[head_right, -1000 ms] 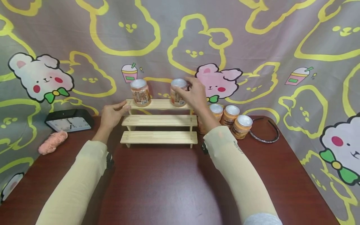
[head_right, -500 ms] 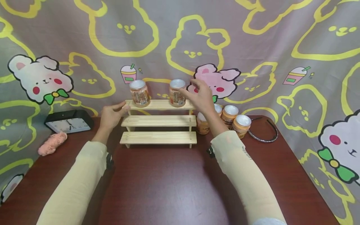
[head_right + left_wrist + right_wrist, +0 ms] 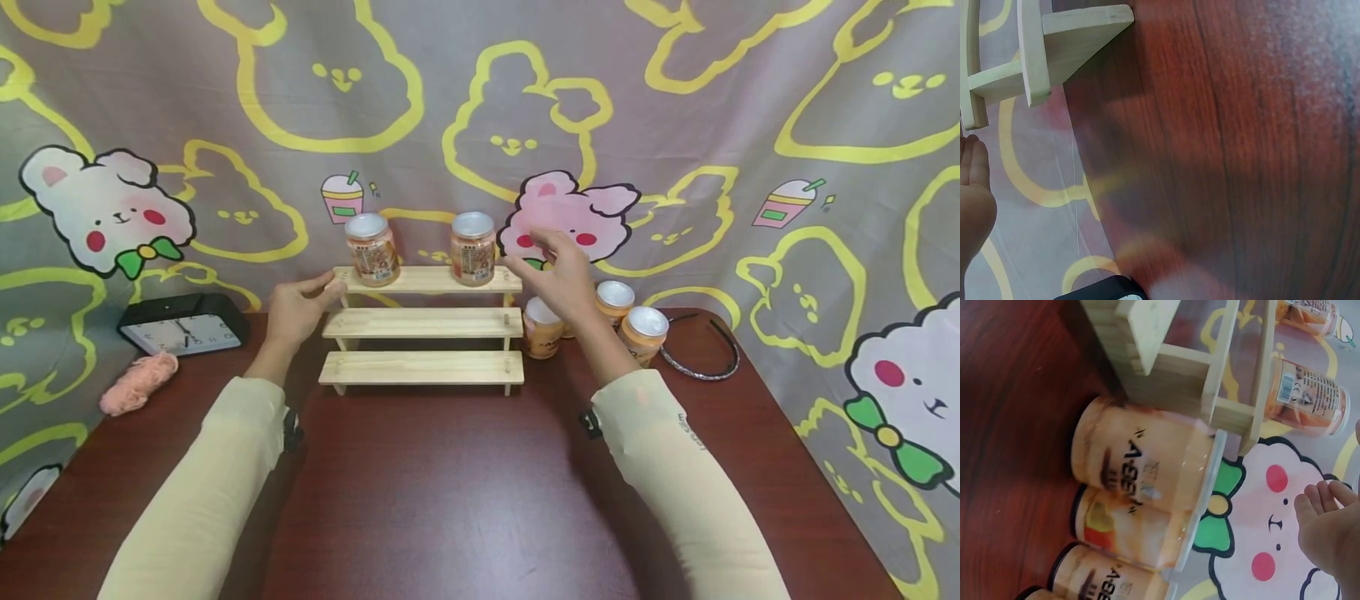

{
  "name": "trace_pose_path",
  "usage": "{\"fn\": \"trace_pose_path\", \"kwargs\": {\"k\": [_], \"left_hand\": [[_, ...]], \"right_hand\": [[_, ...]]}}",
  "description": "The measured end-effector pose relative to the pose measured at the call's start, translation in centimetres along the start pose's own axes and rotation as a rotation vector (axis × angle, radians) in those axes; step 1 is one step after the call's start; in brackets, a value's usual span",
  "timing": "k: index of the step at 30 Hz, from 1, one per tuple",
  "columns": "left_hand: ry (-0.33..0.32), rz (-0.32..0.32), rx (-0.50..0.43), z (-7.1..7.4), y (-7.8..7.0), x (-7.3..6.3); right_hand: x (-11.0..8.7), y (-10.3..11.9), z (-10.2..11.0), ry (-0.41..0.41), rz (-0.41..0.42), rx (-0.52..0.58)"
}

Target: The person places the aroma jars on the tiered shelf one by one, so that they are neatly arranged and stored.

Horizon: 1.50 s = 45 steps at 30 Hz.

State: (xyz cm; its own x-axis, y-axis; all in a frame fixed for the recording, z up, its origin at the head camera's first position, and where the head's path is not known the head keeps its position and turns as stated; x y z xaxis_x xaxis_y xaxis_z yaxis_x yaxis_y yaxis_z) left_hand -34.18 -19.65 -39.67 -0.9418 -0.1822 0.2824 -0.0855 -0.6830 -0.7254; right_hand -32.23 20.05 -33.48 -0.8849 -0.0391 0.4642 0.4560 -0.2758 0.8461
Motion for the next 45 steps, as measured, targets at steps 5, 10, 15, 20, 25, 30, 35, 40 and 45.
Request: {"fn": "trace_pose_path", "kwargs": {"k": [5,10,15,20,25,30,35,40,45], "left_hand": [[0.005,0.000,-0.009,0.1,-0.2,-0.1],[0.007,-0.004,-0.015,0.1,-0.2,0.0],[0.005,-0.005,-0.009,0.1,0.0,0.0],[-0.001,0.008,-0.006,0.4,-0.1,-0.1],[0.003,0.004,-0.012,0.3,-0.2,-0.1],[-0.002,-0.005,-0.003,0.0,-0.1,0.0],[-0.003,-0.005,-0.002,0.0,-0.1,-0.1],[0.006,0.009,-0.004,0.1,-0.2,-0.2],[0.014,0.014,-0.009,0.1,-0.3,-0.2]], "right_hand": [[-0.9,-0.8,0.9,0.014,-0.001,-0.012],[-2.0,-1.7,1.6,0.025,-0.023,-0.002],[-2.6,-2.4,2.0,0.025,-0.019,-0.004],[-3.1,-2.9,2.3,0.053,-0.011,-0.032],[-3.8,-3.7,2.9,0.078,-0.079,-0.068],[-4.3,-4.4,3.3,0.107,-0.116,-0.167],[-4.5,-5.0,3.2,0.119,-0.124,-0.179],[-4.5,-5.1,3.0,0.141,-0.140,-0.227],[-4.6,-5.0,2.5,0.175,-0.078,-0.364]]}}
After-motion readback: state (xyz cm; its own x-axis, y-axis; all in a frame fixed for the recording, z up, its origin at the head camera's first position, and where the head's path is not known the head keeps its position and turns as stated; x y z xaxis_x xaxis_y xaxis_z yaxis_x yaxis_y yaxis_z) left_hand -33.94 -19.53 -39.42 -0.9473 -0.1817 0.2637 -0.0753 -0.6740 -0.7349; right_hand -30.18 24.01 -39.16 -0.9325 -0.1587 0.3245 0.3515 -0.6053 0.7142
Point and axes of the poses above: each hand's wrist, its own x-axis towards the middle knuckle, its own z-axis out of the back of the hand, y = z × x, the point moved 1 cm from there along x, towards the middle knuckle, and after that the axes turned 11 degrees about x, right-handed, at the moved point
